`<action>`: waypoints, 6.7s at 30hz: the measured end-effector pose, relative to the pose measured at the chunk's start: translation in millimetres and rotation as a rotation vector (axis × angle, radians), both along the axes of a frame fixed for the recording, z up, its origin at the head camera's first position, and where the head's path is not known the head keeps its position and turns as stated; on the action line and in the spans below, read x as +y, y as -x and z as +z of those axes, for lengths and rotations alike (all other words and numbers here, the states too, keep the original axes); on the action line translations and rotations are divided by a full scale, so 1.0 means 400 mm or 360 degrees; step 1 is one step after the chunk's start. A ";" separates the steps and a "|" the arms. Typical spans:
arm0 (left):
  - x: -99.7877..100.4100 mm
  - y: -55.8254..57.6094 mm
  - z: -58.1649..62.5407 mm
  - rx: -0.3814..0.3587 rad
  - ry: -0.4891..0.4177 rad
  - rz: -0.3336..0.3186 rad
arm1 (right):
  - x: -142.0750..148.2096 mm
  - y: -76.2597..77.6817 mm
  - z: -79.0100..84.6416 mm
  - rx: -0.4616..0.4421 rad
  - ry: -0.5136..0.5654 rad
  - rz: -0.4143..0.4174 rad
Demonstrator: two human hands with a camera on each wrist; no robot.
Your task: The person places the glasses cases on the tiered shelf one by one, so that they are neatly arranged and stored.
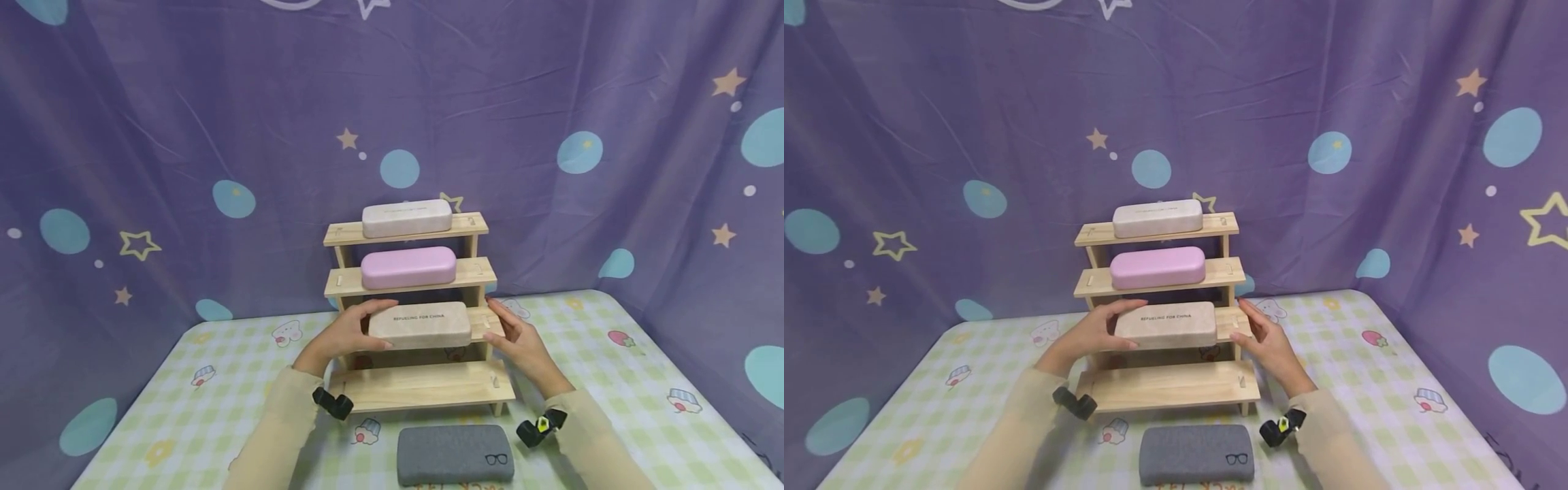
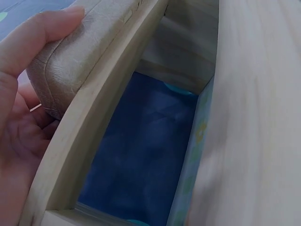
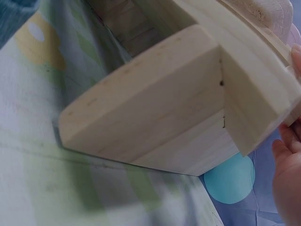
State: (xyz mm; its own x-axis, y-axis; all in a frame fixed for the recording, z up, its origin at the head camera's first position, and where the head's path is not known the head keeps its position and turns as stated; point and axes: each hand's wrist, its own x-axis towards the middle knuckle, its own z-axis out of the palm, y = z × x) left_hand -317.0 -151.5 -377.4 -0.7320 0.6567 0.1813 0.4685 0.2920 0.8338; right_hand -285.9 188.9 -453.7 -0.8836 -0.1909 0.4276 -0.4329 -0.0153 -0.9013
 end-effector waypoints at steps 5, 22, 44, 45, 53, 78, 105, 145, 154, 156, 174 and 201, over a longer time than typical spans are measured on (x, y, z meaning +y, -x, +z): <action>0.000 -0.002 -0.003 0.0018 -0.0037 -0.0023 | 0.000 0.001 0.001 -0.0010 -0.0010 -0.0003; -0.024 -0.086 -0.001 0.0186 -0.0046 0.0244 | 0.001 -0.002 0.002 -0.0003 -0.0001 -0.0004; -0.036 -0.263 -0.053 0.0674 0.0028 0.0337 | 0.003 0.006 -0.007 0.0002 -0.0029 -0.0005; -0.035 -0.270 -0.053 0.0689 0.0031 0.0335 | 0.003 0.007 -0.008 0.0002 -0.0029 -0.0004; -0.034 -0.302 -0.068 0.0668 0.0005 0.0192 | 0.001 0.011 -0.006 0.0007 -0.0014 0.0002; 0.029 -0.332 -0.180 -0.0247 -0.0111 -0.0208 | 0.004 0.006 -0.007 0.0006 -0.0027 0.0000; 0.043 -0.311 -0.245 -0.0846 -0.0357 -0.0245 | 0.005 0.004 -0.002 0.0002 -0.0015 -0.0007; 0.059 -0.329 -0.242 -0.0584 -0.0009 -0.0166 | 0.001 0.001 -0.003 0.0003 0.0018 0.0001; 0.057 -0.327 -0.254 -0.0515 -0.0007 -0.0128 | 0.001 0.005 -0.005 0.0022 0.0006 0.0003; 0.056 -0.324 -0.256 -0.0507 -0.0007 -0.0125 | 0.001 0.005 -0.004 0.0024 0.0004 -0.0002; 0.037 -0.316 -0.237 -0.0524 -0.0018 -0.0133 | 0.001 0.005 -0.005 0.0008 0.0004 0.0018; 0.015 -0.282 -0.108 -0.0380 -0.0295 0.0073 | 0.000 0.005 -0.004 -0.0010 0.0032 0.0005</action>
State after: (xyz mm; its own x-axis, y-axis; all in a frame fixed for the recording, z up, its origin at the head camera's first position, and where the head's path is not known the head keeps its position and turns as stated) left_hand -204.1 -145.6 -420.6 -0.7967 0.5935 0.1140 0.2424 0.1409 0.9599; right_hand -287.9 188.8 -455.2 -0.8857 -0.1851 0.4257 -0.4271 -0.0345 -0.9035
